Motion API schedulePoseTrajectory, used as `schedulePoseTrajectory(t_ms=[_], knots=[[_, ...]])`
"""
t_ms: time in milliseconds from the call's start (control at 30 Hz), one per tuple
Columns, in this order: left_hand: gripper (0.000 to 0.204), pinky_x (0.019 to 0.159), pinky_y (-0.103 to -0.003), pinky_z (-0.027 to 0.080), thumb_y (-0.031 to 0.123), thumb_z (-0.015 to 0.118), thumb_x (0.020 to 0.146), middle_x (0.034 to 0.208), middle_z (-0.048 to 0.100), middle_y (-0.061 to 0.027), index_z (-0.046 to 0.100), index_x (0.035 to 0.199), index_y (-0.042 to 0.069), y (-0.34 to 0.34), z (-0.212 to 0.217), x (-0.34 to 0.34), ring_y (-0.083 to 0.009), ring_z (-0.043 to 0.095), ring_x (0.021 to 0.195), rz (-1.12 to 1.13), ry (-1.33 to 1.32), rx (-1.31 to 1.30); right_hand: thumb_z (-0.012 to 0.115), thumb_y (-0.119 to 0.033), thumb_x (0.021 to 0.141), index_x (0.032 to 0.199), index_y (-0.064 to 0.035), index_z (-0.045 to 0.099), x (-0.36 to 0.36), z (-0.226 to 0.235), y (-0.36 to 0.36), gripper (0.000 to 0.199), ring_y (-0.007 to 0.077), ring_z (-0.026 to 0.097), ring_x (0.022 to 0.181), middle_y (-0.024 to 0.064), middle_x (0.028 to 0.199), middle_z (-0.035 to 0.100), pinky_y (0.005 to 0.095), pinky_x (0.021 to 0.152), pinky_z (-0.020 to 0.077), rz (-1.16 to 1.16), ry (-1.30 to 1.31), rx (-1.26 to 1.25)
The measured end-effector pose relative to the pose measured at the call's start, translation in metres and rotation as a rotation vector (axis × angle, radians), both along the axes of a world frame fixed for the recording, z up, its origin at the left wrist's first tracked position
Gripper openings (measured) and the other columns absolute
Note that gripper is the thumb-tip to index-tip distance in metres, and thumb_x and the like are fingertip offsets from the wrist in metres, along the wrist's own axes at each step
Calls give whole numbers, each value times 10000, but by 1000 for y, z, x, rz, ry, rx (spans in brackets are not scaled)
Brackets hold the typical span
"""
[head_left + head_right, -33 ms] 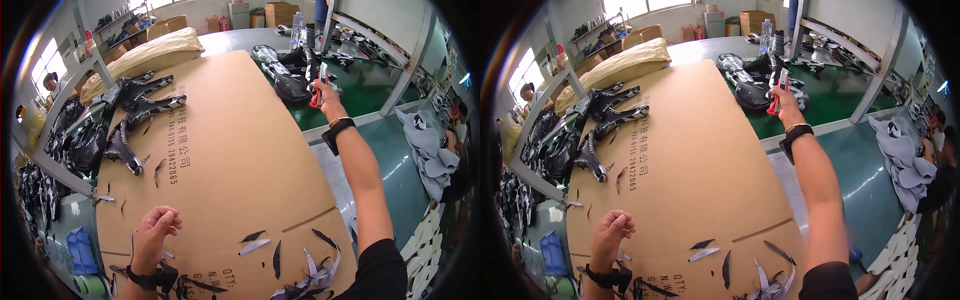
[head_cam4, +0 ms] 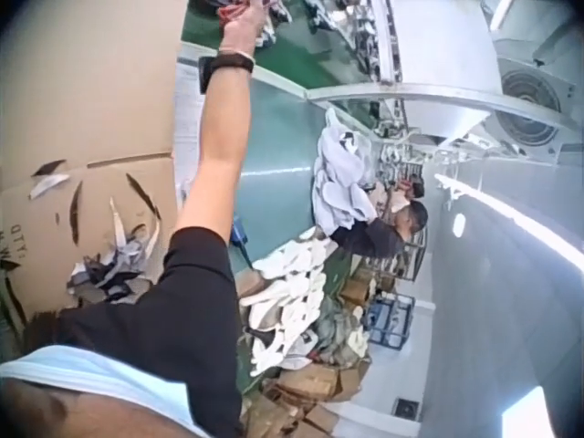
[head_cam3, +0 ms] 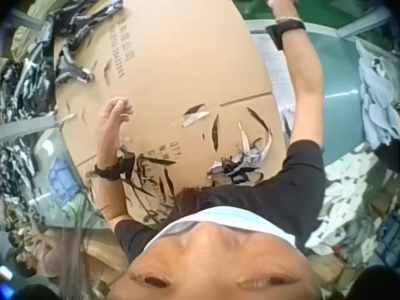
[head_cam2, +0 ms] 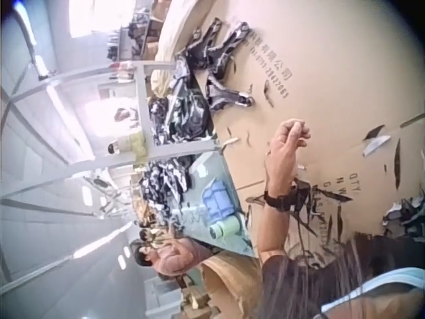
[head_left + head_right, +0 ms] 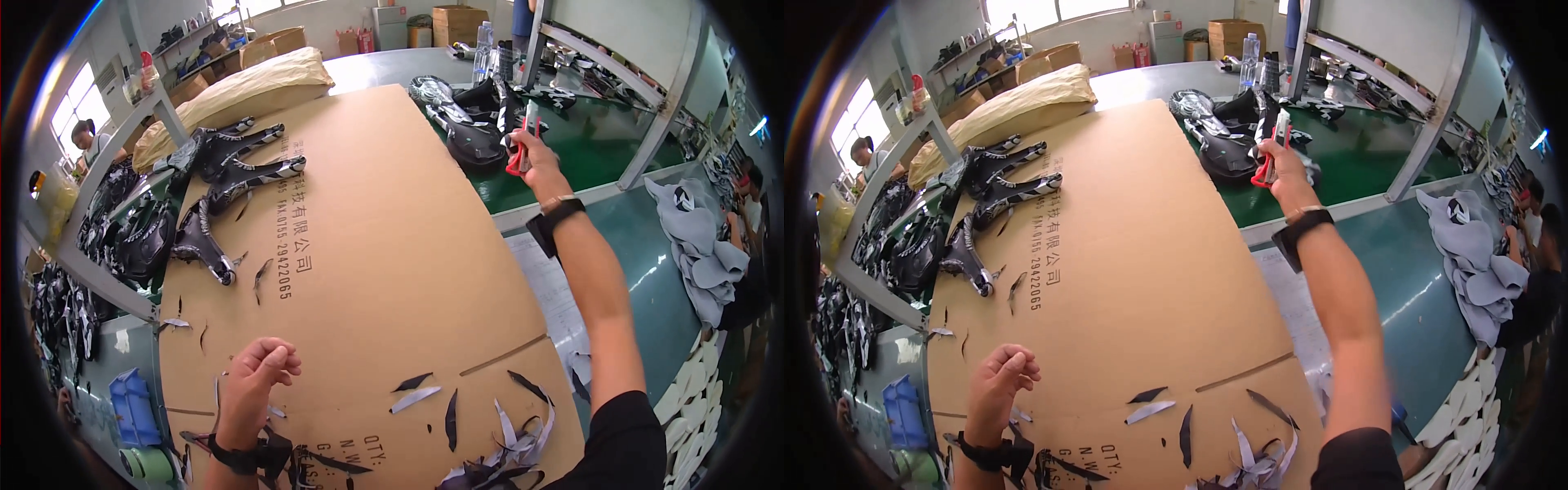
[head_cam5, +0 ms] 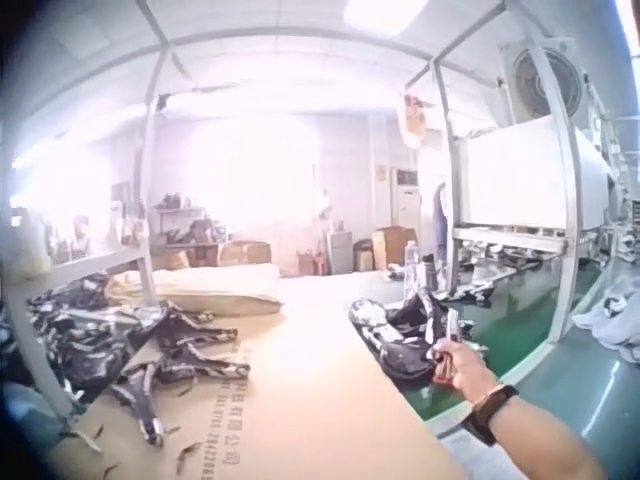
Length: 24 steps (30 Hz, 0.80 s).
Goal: The person picks up a bicycle saddle and trims excess material from its edges using a utility knife. They repeatedly turn the saddle to reach different sides, occasionally clearing scraps from the cardboard workspace by hand before picking up another saddle to repeat the process.
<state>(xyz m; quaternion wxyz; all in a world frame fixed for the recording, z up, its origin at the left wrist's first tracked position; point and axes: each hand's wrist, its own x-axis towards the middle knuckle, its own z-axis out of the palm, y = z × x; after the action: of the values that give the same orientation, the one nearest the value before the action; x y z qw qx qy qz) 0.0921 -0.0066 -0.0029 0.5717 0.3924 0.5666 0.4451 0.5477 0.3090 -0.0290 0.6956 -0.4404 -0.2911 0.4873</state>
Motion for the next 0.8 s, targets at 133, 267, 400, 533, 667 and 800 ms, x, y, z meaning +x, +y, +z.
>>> schedulePoseTrajectory(t_ms=[133, 267, 400, 533, 667, 800], knots=[[179, 716, -240, 479, 140, 631, 915, 862, 652, -48, 612, 1027, 2, -38, 23, 17, -122, 616, 769, 3, 293, 150, 680, -183, 825, 1113, -58, 569, -53, 78, -160, 333, 129, 566, 575, 74, 787, 608, 242, 490, 477, 433, 13, 11], [559, 858, -373, 480, 227, 761, 770, 1157, 592, -156, 541, 1253, 52, -86, 49, 50, -279, 574, 1076, -193, 1052, 768, 657, -165, 859, 1187, -43, 536, -101, 119, -324, 370, 139, 591, 538, 88, 823, 629, 240, 493, 503, 755, 65, -176], [725, 894, -404, 463, 249, 779, 693, 1238, 554, -185, 492, 1333, 66, -124, 54, 83, -341, 551, 1121, -314, 1276, 983, 635, -138, 874, 1230, -31, 509, -125, 140, -430, 392, 147, 612, 564, 79, 763, 610, 246, 502, 492, 1157, 221, -359], [303, 706, -341, 513, 103, 696, 749, 844, 689, -110, 624, 1026, 1, -184, 23, 60, -235, 671, 774, -4, 959, 1011, 627, -81, 877, 1381, -8, 364, -139, 138, -479, 573, 125, 594, 592, 81, 812, 620, 248, 532, 487, 1055, 60, -260], [208, 696, -251, 450, 152, 598, 905, 860, 608, -29, 592, 1008, -29, -236, 6, 39, -102, 541, 771, 422, 91, 186, 611, -163, 924, 1355, -32, 357, -140, 71, -509, 517, 102, 577, 599, 68, 875, 611, 253, 519, 488, 924, -494, -190], [325, 843, -263, 439, 158, 620, 910, 1052, 568, -62, 517, 1151, -35, -267, -47, 39, -119, 534, 937, 459, 50, -5, 651, -177, 895, 1380, -97, 419, -138, 14, -535, 543, 167, 589, 606, 81, 802, 600, 283, 500, 460, 810, -1021, 303]])
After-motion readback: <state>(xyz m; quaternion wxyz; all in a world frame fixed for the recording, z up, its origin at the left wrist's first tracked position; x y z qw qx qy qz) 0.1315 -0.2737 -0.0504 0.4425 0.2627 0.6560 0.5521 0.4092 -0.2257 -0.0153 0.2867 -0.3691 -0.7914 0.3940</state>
